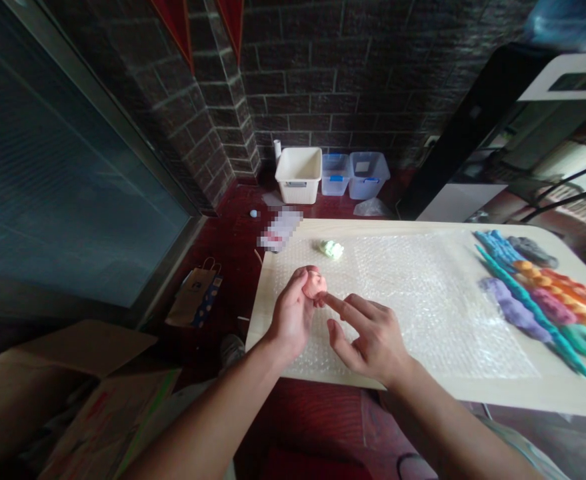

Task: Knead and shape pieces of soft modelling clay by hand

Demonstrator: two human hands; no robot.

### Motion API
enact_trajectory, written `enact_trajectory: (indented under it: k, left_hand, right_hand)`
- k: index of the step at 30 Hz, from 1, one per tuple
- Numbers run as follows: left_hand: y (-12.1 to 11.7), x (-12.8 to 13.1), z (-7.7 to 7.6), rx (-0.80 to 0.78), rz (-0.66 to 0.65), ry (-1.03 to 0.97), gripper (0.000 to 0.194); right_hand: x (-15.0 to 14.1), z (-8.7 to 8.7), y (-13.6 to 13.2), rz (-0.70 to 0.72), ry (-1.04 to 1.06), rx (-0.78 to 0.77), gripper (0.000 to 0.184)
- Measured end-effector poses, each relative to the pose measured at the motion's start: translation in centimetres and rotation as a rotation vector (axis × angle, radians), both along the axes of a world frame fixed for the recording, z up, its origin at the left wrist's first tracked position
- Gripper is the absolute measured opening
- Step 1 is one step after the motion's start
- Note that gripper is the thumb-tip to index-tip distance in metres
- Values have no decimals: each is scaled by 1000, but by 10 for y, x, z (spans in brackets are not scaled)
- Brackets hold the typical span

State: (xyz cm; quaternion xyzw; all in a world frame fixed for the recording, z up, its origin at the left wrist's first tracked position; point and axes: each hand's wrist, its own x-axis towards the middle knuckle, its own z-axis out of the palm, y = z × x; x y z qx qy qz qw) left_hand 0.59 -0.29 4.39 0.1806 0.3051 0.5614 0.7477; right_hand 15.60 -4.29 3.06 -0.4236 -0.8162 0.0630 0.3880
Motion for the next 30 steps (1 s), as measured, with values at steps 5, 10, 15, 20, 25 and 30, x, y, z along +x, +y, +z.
enact_trajectory:
  k: [5, 10, 15, 20, 25, 30]
  left_hand:
    - [-2, 1, 2, -16, 38, 9, 13]
    - [-4, 1, 6, -94, 44, 4, 19]
    - [-4, 1, 9, -110, 30, -5, 23]
    - [-5, 0, 5, -74, 7, -7, 20]
    - [-3, -2, 2, -7, -52, 31, 10]
    - [2, -2, 5, 139, -106, 61, 17]
  right_hand:
    - [-4, -2, -1, -41, -53, -23, 35]
    - [-9, -3, -2, -84, -90, -33, 38]
    - [-12, -3, -3, -91, -94, -35, 39]
    - [-11, -3, -2, -98, -84, -46, 39]
    - [-4, -1, 4, -84, 35, -115, 37]
    - [8, 5, 7, -103, 225, -113, 30]
